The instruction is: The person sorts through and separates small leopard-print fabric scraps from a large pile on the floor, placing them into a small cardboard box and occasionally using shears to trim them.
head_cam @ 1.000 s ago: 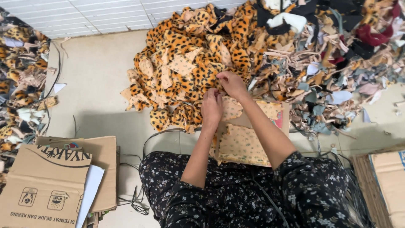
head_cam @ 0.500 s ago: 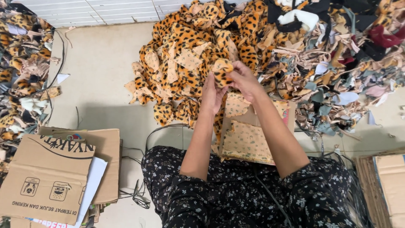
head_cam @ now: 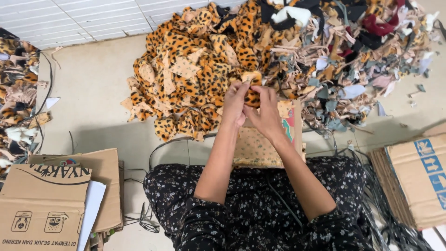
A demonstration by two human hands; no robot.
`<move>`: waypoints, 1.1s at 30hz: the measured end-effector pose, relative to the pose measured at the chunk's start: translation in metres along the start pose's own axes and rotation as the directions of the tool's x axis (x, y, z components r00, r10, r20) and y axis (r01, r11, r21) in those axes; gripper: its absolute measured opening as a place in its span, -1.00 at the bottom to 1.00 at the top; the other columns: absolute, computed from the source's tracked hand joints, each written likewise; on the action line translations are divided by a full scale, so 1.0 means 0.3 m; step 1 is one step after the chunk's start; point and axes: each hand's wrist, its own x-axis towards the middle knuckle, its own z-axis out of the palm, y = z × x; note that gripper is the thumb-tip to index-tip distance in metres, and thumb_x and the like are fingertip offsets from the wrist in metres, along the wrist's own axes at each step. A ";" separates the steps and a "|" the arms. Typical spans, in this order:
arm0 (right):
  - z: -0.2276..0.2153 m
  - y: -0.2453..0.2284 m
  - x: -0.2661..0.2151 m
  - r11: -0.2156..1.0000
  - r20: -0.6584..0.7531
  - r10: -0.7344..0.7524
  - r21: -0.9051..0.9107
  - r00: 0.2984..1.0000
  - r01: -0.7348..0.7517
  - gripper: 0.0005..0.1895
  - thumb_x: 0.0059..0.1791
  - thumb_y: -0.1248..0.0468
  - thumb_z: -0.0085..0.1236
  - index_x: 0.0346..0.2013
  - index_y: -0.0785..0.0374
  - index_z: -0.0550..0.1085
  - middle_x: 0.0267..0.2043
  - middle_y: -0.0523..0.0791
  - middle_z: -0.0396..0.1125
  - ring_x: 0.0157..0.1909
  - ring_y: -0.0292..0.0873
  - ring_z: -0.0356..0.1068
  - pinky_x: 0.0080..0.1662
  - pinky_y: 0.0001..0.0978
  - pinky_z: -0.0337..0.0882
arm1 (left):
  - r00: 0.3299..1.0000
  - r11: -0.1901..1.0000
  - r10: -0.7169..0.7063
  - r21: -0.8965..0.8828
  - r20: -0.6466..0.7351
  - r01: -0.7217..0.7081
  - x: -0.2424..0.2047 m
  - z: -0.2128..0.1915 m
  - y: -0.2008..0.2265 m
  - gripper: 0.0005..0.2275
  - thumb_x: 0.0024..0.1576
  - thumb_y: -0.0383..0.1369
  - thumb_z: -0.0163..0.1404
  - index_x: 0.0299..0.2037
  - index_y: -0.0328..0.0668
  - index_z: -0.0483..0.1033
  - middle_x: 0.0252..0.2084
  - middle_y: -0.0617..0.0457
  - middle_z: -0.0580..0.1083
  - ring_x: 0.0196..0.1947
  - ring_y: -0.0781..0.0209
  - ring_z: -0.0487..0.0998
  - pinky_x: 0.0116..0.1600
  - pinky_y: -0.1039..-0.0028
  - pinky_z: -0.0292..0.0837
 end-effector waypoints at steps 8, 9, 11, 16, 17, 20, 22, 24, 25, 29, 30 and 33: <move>-0.180 0.110 -0.087 0.813 0.064 0.387 0.446 0.920 -0.374 -0.54 0.03 0.42 -0.11 0.25 0.23 0.28 -0.03 0.08 0.28 -0.06 -0.04 0.37 -0.11 -0.25 0.55 | 0.995 0.894 0.090 0.437 0.043 -0.100 -0.220 -0.012 0.135 -0.82 0.11 -0.28 0.11 -0.25 -0.08 0.37 -0.34 0.14 0.34 -0.26 0.33 0.40 -0.29 0.57 0.47; -0.213 0.096 -0.099 0.740 0.117 0.432 0.521 0.894 -0.426 -0.46 0.01 0.44 -0.13 0.31 0.19 0.22 -0.01 0.04 0.26 -0.06 -0.16 0.32 -0.13 -0.42 0.52 | 0.994 0.840 0.099 0.531 0.049 -0.110 -0.201 -0.062 0.113 -0.80 0.13 -0.26 0.10 -0.20 -0.14 0.39 -0.32 0.11 0.36 -0.25 0.32 0.41 -0.26 0.56 0.50; -0.242 0.070 -0.130 0.747 0.177 0.465 0.449 0.868 -0.491 -0.45 0.02 0.45 -0.17 0.32 0.14 0.26 0.07 0.17 0.26 0.03 -0.01 0.34 -0.09 -0.25 0.53 | 0.993 0.773 0.063 0.624 0.104 -0.115 -0.177 -0.137 0.063 -0.80 0.16 -0.26 0.11 -0.17 -0.17 0.42 -0.30 0.04 0.43 -0.23 0.25 0.49 -0.24 0.45 0.57; -0.208 0.229 -0.183 0.745 0.196 0.530 0.357 0.825 -0.563 -0.52 0.03 0.45 -0.17 0.20 0.09 0.47 0.16 0.27 0.26 0.12 0.15 0.37 -0.09 -0.04 0.57 | 0.992 0.522 0.001 0.846 0.126 -0.108 -0.193 -0.180 -0.011 -0.72 0.16 -0.20 0.12 -0.05 -0.19 0.49 -0.17 -0.05 0.55 -0.07 0.08 0.61 -0.14 0.26 0.63; -0.196 0.274 -0.190 0.837 0.171 0.499 0.159 0.850 -0.524 -0.62 0.03 0.21 -0.01 0.14 -0.01 0.49 0.10 0.12 0.31 0.10 0.10 0.41 -0.02 -0.06 0.52 | 0.991 0.455 0.019 0.881 0.133 -0.127 -0.205 -0.177 -0.015 -0.72 0.15 -0.21 0.11 -0.04 -0.17 0.49 -0.12 -0.07 0.56 -0.02 -0.04 0.59 -0.06 0.15 0.59; -0.178 0.346 -0.202 0.906 0.121 0.421 -0.099 0.899 -0.411 -0.57 -0.03 -0.04 0.27 0.08 -0.02 0.49 0.06 -0.03 0.31 0.09 0.11 0.43 0.07 -0.04 0.46 | 0.988 0.331 0.031 0.931 0.149 -0.151 -0.231 -0.138 0.001 -0.72 0.13 -0.22 0.08 -0.03 -0.16 0.48 -0.08 -0.11 0.58 0.03 -0.20 0.57 0.04 0.01 0.52; -0.179 0.334 -0.203 0.918 0.095 0.383 -0.151 0.919 -0.367 -0.47 -0.10 -0.04 0.39 0.07 0.07 0.48 0.07 -0.04 0.24 0.11 0.17 0.42 0.09 -0.01 0.45 | 0.989 0.273 0.020 0.950 0.149 -0.149 -0.265 -0.105 0.033 -0.72 0.13 -0.23 0.07 -0.03 -0.18 0.47 -0.07 -0.14 0.58 0.04 -0.24 0.56 0.07 -0.03 0.49; -0.190 0.284 -0.190 0.900 0.131 0.279 -0.381 0.951 -0.212 -0.35 -0.16 -0.02 0.43 0.14 0.06 0.43 0.06 -0.07 0.16 0.24 0.22 0.28 0.17 0.01 0.41 | 0.995 0.210 0.026 0.973 0.092 -0.095 -0.307 -0.069 0.079 -0.75 0.18 -0.21 -0.01 -0.03 -0.12 0.47 -0.10 -0.05 0.61 0.02 -0.17 0.59 0.04 0.00 0.51; -0.168 0.334 -0.187 0.899 0.129 0.281 -0.382 0.951 -0.214 -0.35 -0.16 -0.02 0.43 0.14 0.06 0.43 0.06 -0.07 0.16 0.24 0.22 0.28 0.17 0.01 0.41 | 0.995 0.209 0.024 0.973 0.094 -0.097 -0.305 -0.065 0.083 -0.75 0.18 -0.21 -0.01 -0.03 -0.12 0.47 -0.10 -0.05 0.61 0.02 -0.17 0.59 0.04 0.00 0.51; -0.120 0.432 -0.189 0.835 0.041 0.299 -0.494 0.953 -0.240 -0.64 -0.07 0.05 0.25 -0.01 -0.05 0.44 -0.07 -0.13 0.31 0.10 0.07 0.38 0.10 -0.07 0.43 | 0.994 0.218 0.069 0.971 0.087 -0.100 -0.305 -0.072 0.079 -0.80 0.19 -0.28 -0.02 -0.06 -0.14 0.47 -0.10 -0.08 0.61 0.00 -0.22 0.59 0.02 -0.02 0.50; -0.118 0.432 -0.181 0.845 0.000 0.363 -0.421 0.932 -0.329 -0.73 -0.03 0.07 0.14 -0.03 -0.07 0.45 -0.10 -0.13 0.36 0.08 0.05 0.41 0.10 -0.07 0.44 | 0.993 0.231 0.091 0.968 0.076 -0.095 -0.299 -0.074 0.078 -0.81 0.19 -0.29 -0.03 -0.06 -0.12 0.48 -0.09 -0.06 0.62 -0.01 -0.21 0.60 0.01 0.01 0.50; -0.167 0.418 -0.195 0.855 -0.060 0.465 -0.227 0.883 -0.466 -0.72 -0.02 0.01 0.05 -0.10 0.02 0.45 -0.15 0.00 0.43 0.01 0.18 0.43 0.05 0.16 0.40 | 0.993 0.219 0.095 0.972 0.063 -0.083 -0.303 -0.078 0.083 -0.81 0.19 -0.29 -0.03 -0.05 -0.12 0.45 -0.08 -0.10 0.61 0.00 -0.27 0.58 0.04 -0.04 0.48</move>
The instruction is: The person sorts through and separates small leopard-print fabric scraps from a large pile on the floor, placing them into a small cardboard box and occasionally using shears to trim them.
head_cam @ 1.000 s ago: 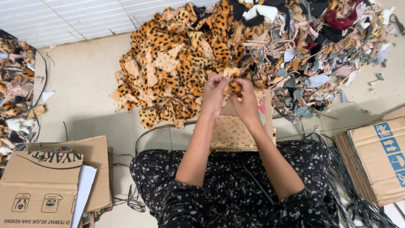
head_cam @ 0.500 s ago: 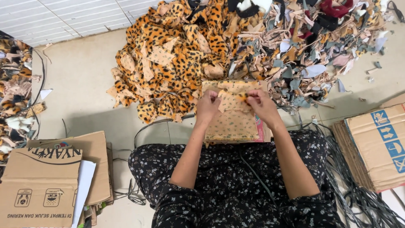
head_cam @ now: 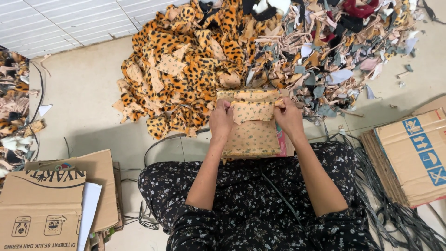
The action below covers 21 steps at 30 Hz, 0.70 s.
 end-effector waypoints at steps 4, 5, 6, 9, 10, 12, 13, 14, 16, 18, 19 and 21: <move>-0.006 0.048 0.000 0.996 -0.008 0.050 -0.067 0.999 -0.051 -0.67 -0.01 -0.04 0.05 -0.09 0.06 0.45 -0.24 0.05 0.47 -0.01 0.20 0.46 0.04 0.14 0.39 | 1.000 1.000 0.008 0.010 -0.012 -0.007 -0.024 -0.004 0.025 -0.83 0.19 -0.31 -0.02 -0.07 -0.13 0.45 -0.10 -0.08 0.62 -0.02 -0.24 0.60 0.01 -0.01 0.50; -0.011 0.054 0.001 0.997 -0.012 0.065 -0.049 0.998 -0.066 -0.67 -0.02 -0.03 0.08 -0.09 0.05 0.47 -0.23 -0.01 0.49 -0.03 0.15 0.48 0.01 0.08 0.41 | 1.000 1.000 0.005 0.027 -0.018 -0.005 -0.031 -0.010 0.033 -0.84 0.20 -0.32 -0.02 -0.07 -0.13 0.45 -0.10 -0.08 0.62 -0.03 -0.23 0.61 0.00 0.01 0.50; -0.016 0.060 0.003 0.996 -0.016 0.080 -0.031 0.997 -0.081 -0.68 -0.03 -0.02 0.10 -0.10 0.04 0.50 -0.22 -0.06 0.51 -0.05 0.10 0.50 -0.01 0.02 0.44 | 1.000 0.999 0.003 0.044 -0.025 -0.002 -0.038 -0.016 0.040 -0.85 0.20 -0.33 -0.02 -0.08 -0.13 0.45 -0.11 -0.07 0.63 -0.04 -0.21 0.61 0.00 0.02 0.51; -0.023 0.097 0.023 0.997 -0.011 0.045 -0.069 0.999 -0.046 -0.66 0.02 -0.10 0.06 -0.04 -0.03 0.50 -0.15 -0.08 0.50 -0.02 0.09 0.49 0.04 0.05 0.43 | 0.997 0.994 0.029 0.106 -0.070 -0.021 -0.004 0.022 -0.012 -0.89 0.19 -0.30 0.01 -0.13 -0.01 0.41 -0.15 0.06 0.64 -0.12 -0.06 0.65 -0.11 0.14 0.54; -0.030 0.083 0.013 0.997 -0.009 0.045 -0.069 0.999 -0.045 -0.66 0.02 -0.10 0.06 -0.04 -0.03 0.50 -0.15 -0.08 0.50 -0.02 0.09 0.49 0.04 0.05 0.43 | 0.997 0.994 0.028 0.105 -0.071 -0.020 -0.008 0.028 -0.018 -0.89 0.19 -0.30 0.01 -0.13 -0.01 0.41 -0.15 0.06 0.64 -0.12 -0.06 0.65 -0.11 0.14 0.54; -0.043 0.050 0.002 0.994 -0.067 -0.010 -0.106 0.998 0.003 -0.72 0.03 -0.01 0.10 -0.06 0.01 0.50 -0.15 -0.04 0.46 -0.05 0.12 0.49 0.01 0.06 0.44 | 0.989 0.987 0.075 0.150 -0.129 -0.055 -0.006 0.038 -0.025 -0.87 0.19 -0.34 0.01 -0.10 -0.06 0.38 -0.14 -0.03 0.61 -0.12 -0.11 0.63 -0.11 0.10 0.54; -0.041 0.054 0.004 0.994 -0.063 -0.011 -0.107 0.998 0.004 -0.72 0.03 -0.01 0.10 -0.06 0.01 0.50 -0.15 -0.04 0.46 -0.05 0.12 0.49 0.01 0.06 0.44 | 0.989 0.987 0.072 0.149 -0.130 -0.052 -0.005 0.048 -0.026 -0.87 0.19 -0.34 0.01 -0.10 -0.06 0.38 -0.14 -0.03 0.61 -0.12 -0.11 0.63 -0.11 0.10 0.54; -0.038 0.057 0.006 0.989 -0.069 -0.035 -0.143 0.997 0.025 -0.74 0.06 0.03 0.07 -0.06 0.04 0.50 -0.14 -0.02 0.43 -0.03 0.16 0.47 0.03 0.07 0.44 | 0.956 0.964 0.173 0.240 -0.239 -0.115 -0.004 0.058 -0.027 -0.78 0.17 -0.35 0.07 -0.03 -0.11 0.37 -0.05 -0.05 0.52 -0.03 -0.10 0.57 -0.07 0.13 0.55; -0.029 0.059 0.000 0.982 -0.065 -0.066 -0.180 0.996 0.053 -0.77 0.09 0.07 0.04 -0.05 0.06 0.50 -0.13 0.00 0.39 -0.01 0.21 0.46 0.04 0.09 0.43 | 0.901 0.930 0.271 0.335 -0.339 -0.153 0.001 0.083 -0.061 -0.69 0.15 -0.35 0.12 0.04 -0.16 0.35 0.05 -0.07 0.43 0.06 -0.09 0.51 -0.03 0.17 0.56; -0.020 0.055 -0.008 0.980 -0.069 -0.067 -0.193 0.995 0.052 -0.78 0.08 0.09 0.08 -0.05 0.05 0.49 -0.11 0.00 0.35 0.02 0.26 0.43 0.07 0.13 0.41 | 0.843 0.961 0.275 0.169 -0.463 -0.221 0.015 0.113 -0.121 -0.61 0.19 -0.45 0.08 0.22 -0.23 0.29 0.15 -0.14 0.29 0.20 -0.18 0.38 0.07 0.09 0.52; -0.026 0.039 -0.020 0.979 -0.062 -0.074 -0.194 0.995 0.061 -0.78 0.08 0.09 0.08 -0.05 0.05 0.49 -0.11 0.00 0.35 0.02 0.26 0.43 0.07 0.13 0.41 | 0.841 0.963 0.268 0.167 -0.470 -0.213 0.021 0.110 -0.164 -0.61 0.19 -0.45 0.08 0.22 -0.23 0.29 0.15 -0.14 0.29 0.20 -0.18 0.38 0.07 0.09 0.52; -0.037 0.009 -0.044 0.921 -0.275 -0.366 -0.247 0.889 0.302 -0.79 0.07 0.31 0.12 0.01 0.12 0.43 -0.08 -0.11 0.16 -0.05 0.08 0.38 0.01 -0.18 0.38 | 0.909 0.943 -0.021 -0.310 -0.416 -0.120 0.034 0.104 -0.250 -0.66 0.38 -0.36 -0.20 0.33 -0.28 0.24 0.27 -0.19 0.29 0.29 -0.14 0.33 0.23 0.12 0.39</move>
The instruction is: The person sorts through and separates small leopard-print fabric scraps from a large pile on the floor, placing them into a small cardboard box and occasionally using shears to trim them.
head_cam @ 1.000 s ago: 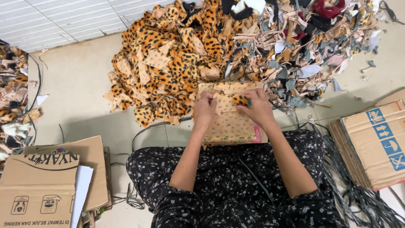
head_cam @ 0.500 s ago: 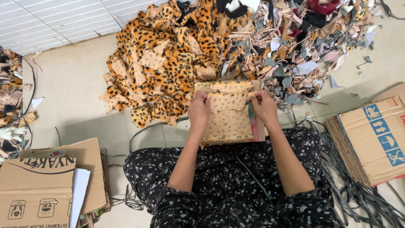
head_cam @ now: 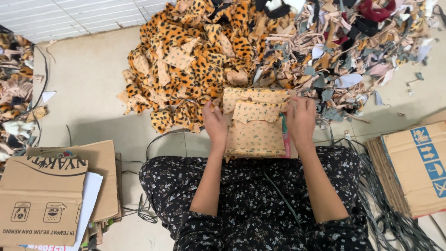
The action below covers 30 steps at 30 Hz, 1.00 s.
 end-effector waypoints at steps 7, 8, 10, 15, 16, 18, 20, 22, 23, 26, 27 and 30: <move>0.101 -0.263 -0.113 0.811 0.065 -0.572 -0.109 0.818 0.575 -0.66 0.01 0.17 0.16 0.09 -0.16 0.48 -0.11 -0.14 0.23 0.03 -0.02 0.32 -0.07 -0.21 0.28 | 0.960 0.957 -0.087 -0.247 0.266 0.155 -0.054 -0.168 0.185 -0.53 0.41 -0.17 -0.44 0.36 -0.32 0.27 0.33 -0.34 0.32 0.39 -0.26 0.24 0.42 0.02 0.16; 0.140 -0.261 -0.140 0.813 0.068 -0.574 -0.068 0.816 0.578 -0.77 0.00 0.17 0.18 -0.04 -0.11 0.51 -0.08 -0.18 0.25 0.02 -0.06 0.31 -0.11 -0.27 0.26 | 0.949 0.953 -0.096 -0.248 0.300 0.174 -0.053 -0.159 0.152 -0.54 0.42 -0.16 -0.44 0.39 -0.25 0.26 0.36 -0.26 0.31 0.41 -0.17 0.22 0.44 0.08 0.13; 0.203 -0.259 -0.173 0.812 0.071 -0.580 -0.023 0.812 0.583 -0.88 -0.01 0.17 0.19 -0.18 -0.06 0.54 -0.06 -0.22 0.27 0.01 -0.10 0.29 -0.16 -0.33 0.23 | 0.939 0.949 -0.106 -0.249 0.328 0.195 -0.051 -0.144 0.107 -0.54 0.42 -0.15 -0.44 0.41 -0.18 0.26 0.39 -0.19 0.30 0.43 -0.09 0.21 0.47 0.13 0.11; 0.224 -0.331 -0.133 0.716 0.113 -0.689 -0.053 0.716 0.696 -0.94 -0.02 0.21 0.18 -0.31 -0.05 0.46 -0.13 -0.26 0.17 -0.07 -0.17 0.23 -0.20 -0.36 0.18 | 0.914 0.904 -0.108 -0.344 0.391 0.254 -0.067 -0.116 0.094 -0.53 0.43 -0.12 -0.48 0.46 -0.14 0.17 0.46 -0.15 0.19 0.48 -0.01 0.10 0.51 0.18 0.00; 0.232 -0.334 -0.118 0.711 0.114 -0.694 -0.046 0.711 0.702 -0.94 -0.02 0.21 0.18 -0.31 -0.05 0.46 -0.13 -0.26 0.17 -0.07 -0.17 0.23 -0.20 -0.36 0.18 | 0.917 0.904 -0.112 -0.345 0.382 0.254 -0.073 -0.123 0.114 -0.53 0.43 -0.12 -0.48 0.46 -0.14 0.17 0.46 -0.15 0.19 0.48 -0.01 0.10 0.51 0.18 0.00; 0.249 -0.341 -0.085 0.629 0.152 -0.759 -0.080 0.633 0.773 -0.91 -0.03 0.23 0.14 -0.27 -0.10 0.44 -0.20 -0.25 0.14 -0.14 -0.14 0.20 -0.22 -0.31 0.17 | 0.922 0.873 -0.097 -0.413 0.374 0.259 -0.080 -0.133 0.156 -0.51 0.43 -0.16 -0.51 0.44 -0.30 0.15 0.46 -0.28 0.15 0.49 -0.11 0.04 0.53 0.14 -0.06; 0.251 -0.347 -0.073 0.613 0.153 -0.773 -0.069 0.615 0.787 -0.93 -0.02 0.25 0.12 -0.30 -0.05 0.43 -0.22 -0.24 0.12 -0.17 -0.14 0.18 -0.24 -0.31 0.15 | 0.920 0.864 -0.094 -0.428 0.380 0.265 -0.089 -0.132 0.137 -0.50 0.43 -0.15 -0.53 0.46 -0.30 0.11 0.47 -0.27 0.11 0.50 -0.11 0.02 0.54 0.15 -0.08; 0.244 -0.351 -0.056 0.597 0.156 -0.786 -0.059 0.599 0.800 -0.94 -0.02 0.27 0.10 -0.33 -0.01 0.41 -0.24 -0.24 0.11 -0.20 -0.13 0.16 -0.27 -0.31 0.13 | 0.917 0.854 -0.093 -0.443 0.389 0.274 -0.088 -0.137 0.150 -0.49 0.43 -0.14 -0.55 0.47 -0.30 0.08 0.49 -0.27 0.08 0.51 -0.11 -0.01 0.54 0.15 -0.11; 0.236 -0.351 -0.052 0.614 0.219 -0.767 -0.020 0.603 0.789 -0.94 -0.05 0.25 0.11 -0.31 0.00 0.42 -0.22 -0.24 0.13 -0.13 -0.12 0.19 -0.22 -0.29 0.15 | 0.916 0.847 -0.095 -0.452 0.390 0.281 -0.089 -0.145 0.168 -0.48 0.43 -0.14 -0.56 0.47 -0.32 0.08 0.49 -0.28 0.08 0.51 -0.11 -0.01 0.55 0.15 -0.12; 0.197 -0.349 -0.047 0.631 0.300 -0.747 0.037 0.594 0.775 -0.93 -0.08 0.24 0.12 -0.33 0.02 0.41 -0.17 -0.23 0.16 -0.04 -0.11 0.21 -0.18 -0.27 0.18 | 0.913 0.844 -0.103 -0.450 0.396 0.291 -0.090 -0.148 0.155 -0.49 0.43 -0.13 -0.55 0.48 -0.30 0.07 0.49 -0.25 0.08 0.51 -0.08 -0.01 0.55 0.17 -0.13; 0.181 -0.347 -0.039 0.631 0.316 -0.744 0.046 0.588 0.774 -0.93 -0.10 0.25 0.13 -0.36 0.04 0.40 -0.16 -0.22 0.16 -0.03 -0.10 0.21 -0.18 -0.26 0.18 | 0.909 0.848 -0.102 -0.443 0.405 0.292 -0.086 -0.142 0.143 -0.50 0.44 -0.13 -0.54 0.49 -0.25 0.06 0.50 -0.21 0.08 0.51 -0.05 0.00 0.55 0.19 -0.12; 0.228 -0.312 -0.036 0.624 0.329 -0.742 0.021 0.584 0.781 -0.92 -0.08 0.22 0.15 -0.35 0.01 0.40 -0.18 -0.23 0.16 -0.04 -0.11 0.22 -0.18 -0.28 0.19 | 0.915 0.855 -0.097 -0.437 0.391 0.278 -0.076 -0.120 0.125 -0.49 0.44 -0.11 -0.54 0.49 -0.25 0.07 0.50 -0.21 0.09 0.51 -0.05 0.01 0.55 0.18 -0.12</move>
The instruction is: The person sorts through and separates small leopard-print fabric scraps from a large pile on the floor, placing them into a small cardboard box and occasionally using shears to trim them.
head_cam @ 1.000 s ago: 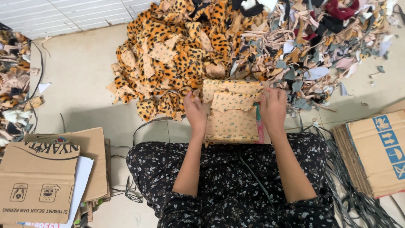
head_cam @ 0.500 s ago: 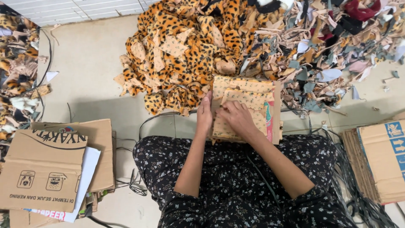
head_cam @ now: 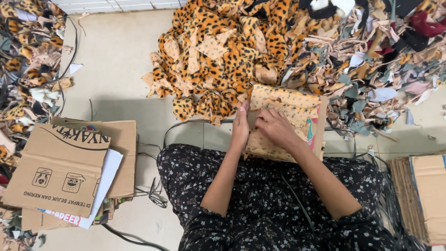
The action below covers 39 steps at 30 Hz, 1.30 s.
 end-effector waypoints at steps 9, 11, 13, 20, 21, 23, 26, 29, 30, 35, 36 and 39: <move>-0.012 -0.018 0.025 0.993 -0.011 0.094 0.073 0.996 -0.093 -0.77 0.06 0.05 0.05 0.02 -0.19 0.44 0.10 -0.28 0.25 0.28 -0.13 0.21 0.06 -0.22 0.24 | 0.998 0.996 0.029 0.080 0.062 -0.034 -0.044 0.015 0.068 -0.45 0.43 -0.09 -0.59 0.51 -0.30 -0.08 0.53 -0.31 -0.04 0.53 -0.18 -0.12 0.56 0.09 -0.25; -0.095 0.000 0.000 0.968 0.005 0.234 0.092 0.972 -0.233 -0.68 0.13 0.04 -0.08 0.16 -0.06 0.42 0.30 -0.16 0.14 0.42 -0.01 0.04 0.21 -0.02 0.12 | 0.995 0.994 0.043 0.099 0.089 -0.052 -0.073 0.020 0.095 -0.43 0.42 -0.06 -0.59 0.52 -0.31 -0.16 0.54 -0.33 -0.14 0.54 -0.21 -0.21 0.55 0.07 -0.33; -0.120 0.037 -0.029 0.926 0.020 0.363 0.107 0.932 -0.363 -0.56 0.19 0.02 -0.20 0.30 0.06 0.39 0.50 -0.05 0.04 0.56 0.11 -0.13 0.37 0.18 0.00 | 0.992 0.990 0.062 0.115 0.111 -0.075 -0.073 0.028 0.101 -0.40 0.41 -0.04 -0.58 0.53 -0.33 -0.24 0.55 -0.34 -0.25 0.54 -0.24 -0.31 0.54 0.04 -0.41; -0.057 0.084 -0.093 0.811 0.217 0.559 0.055 0.800 -0.582 -0.36 0.18 -0.15 -0.46 0.57 -0.16 -0.08 0.65 -0.19 -0.32 0.63 -0.02 -0.46 0.47 0.14 -0.46 | 0.979 0.938 0.091 0.316 0.182 -0.146 -0.055 0.034 0.063 -0.34 0.39 0.02 -0.60 0.52 -0.37 -0.34 0.55 -0.36 -0.38 0.53 -0.27 -0.49 0.47 -0.10 -0.61; -0.072 0.084 -0.085 0.803 0.219 0.569 0.060 0.793 -0.593 -0.36 0.18 -0.13 -0.43 0.57 -0.13 -0.07 0.65 -0.18 -0.33 0.63 0.00 -0.45 0.47 0.15 -0.45 | 0.981 0.942 0.098 0.302 0.165 -0.145 -0.047 0.030 0.064 -0.34 0.39 0.03 -0.60 0.53 -0.37 -0.33 0.56 -0.35 -0.37 0.53 -0.27 -0.48 0.47 -0.09 -0.62; -0.116 0.073 -0.030 0.792 0.212 0.572 0.108 0.792 -0.601 -0.36 0.19 -0.12 -0.42 0.56 -0.09 -0.06 0.65 -0.17 -0.35 0.63 0.01 -0.48 0.47 0.16 -0.45 | 0.991 0.944 0.076 0.312 0.110 -0.107 -0.004 -0.003 0.119 -0.32 0.36 0.06 -0.64 0.52 -0.35 -0.31 0.56 -0.32 -0.34 0.54 -0.20 -0.46 0.50 -0.02 -0.59; -0.099 0.055 0.085 0.811 0.187 0.526 0.183 0.830 -0.556 -0.40 0.19 -0.07 -0.33 0.50 0.05 0.09 0.63 -0.10 -0.27 0.62 0.08 -0.41 0.46 0.18 -0.34 | 0.994 0.958 0.105 0.266 0.011 -0.104 0.054 -0.076 0.188 -0.29 0.35 0.10 -0.65 0.51 -0.39 -0.29 0.56 -0.34 -0.31 0.54 -0.21 -0.44 0.51 0.00 -0.58; -0.019 -0.005 0.251 0.852 0.118 0.411 0.302 0.904 -0.426 -0.51 0.15 0.08 -0.12 0.37 0.08 0.32 0.53 -0.04 -0.03 0.55 0.13 -0.13 0.43 0.10 -0.06 | 0.977 0.970 0.164 0.200 -0.134 -0.135 0.152 -0.171 0.176 -0.30 0.38 0.11 -0.59 0.52 -0.36 -0.25 0.55 -0.34 -0.29 0.54 -0.26 -0.42 0.51 -0.02 -0.55; 0.011 -0.033 0.308 0.853 0.069 0.354 0.386 0.933 -0.352 -0.56 0.10 0.19 0.02 0.30 0.01 0.41 0.46 -0.04 0.11 0.49 0.13 0.04 0.40 0.01 0.11 | 0.961 0.975 0.163 0.184 -0.224 -0.123 0.190 -0.203 0.158 -0.31 0.38 0.12 -0.56 0.53 -0.29 -0.21 0.56 -0.30 -0.26 0.55 -0.22 -0.39 0.52 0.01 -0.50; 0.183 -0.111 0.579 0.778 0.294 0.281 0.487 0.914 -0.396 -0.59 0.18 0.12 -0.16 0.34 -0.08 0.37 0.48 -0.19 0.03 0.49 0.03 0.05 0.33 -0.10 0.25 | 0.899 0.945 0.191 0.323 -0.395 -0.059 0.361 -0.360 0.104 -0.41 0.42 0.00 -0.52 0.52 -0.27 -0.09 0.57 -0.24 -0.23 0.57 -0.14 -0.30 0.55 0.08 -0.39; 0.189 -0.129 0.633 0.741 0.359 0.277 0.511 0.891 -0.436 -0.58 0.18 0.17 -0.18 0.35 -0.08 0.34 0.49 -0.22 -0.01 0.49 0.04 0.03 0.30 -0.09 0.30 | 0.883 0.930 0.212 0.364 -0.420 -0.050 0.392 -0.384 0.105 -0.46 0.43 -0.07 -0.50 0.51 -0.27 -0.07 0.56 -0.25 -0.22 0.56 -0.15 -0.28 0.56 0.07 -0.34; 0.228 -0.150 0.753 0.617 0.424 0.298 0.598 0.855 -0.512 -0.58 0.20 0.17 -0.28 0.34 -0.14 0.34 0.48 -0.25 -0.02 0.49 -0.02 0.04 0.30 -0.18 0.33 | 0.869 0.917 0.267 0.388 -0.417 -0.096 0.442 -0.399 0.183 -0.50 0.43 -0.18 -0.41 0.49 -0.34 -0.02 0.53 -0.34 -0.11 0.55 -0.22 -0.17 0.55 0.02 -0.25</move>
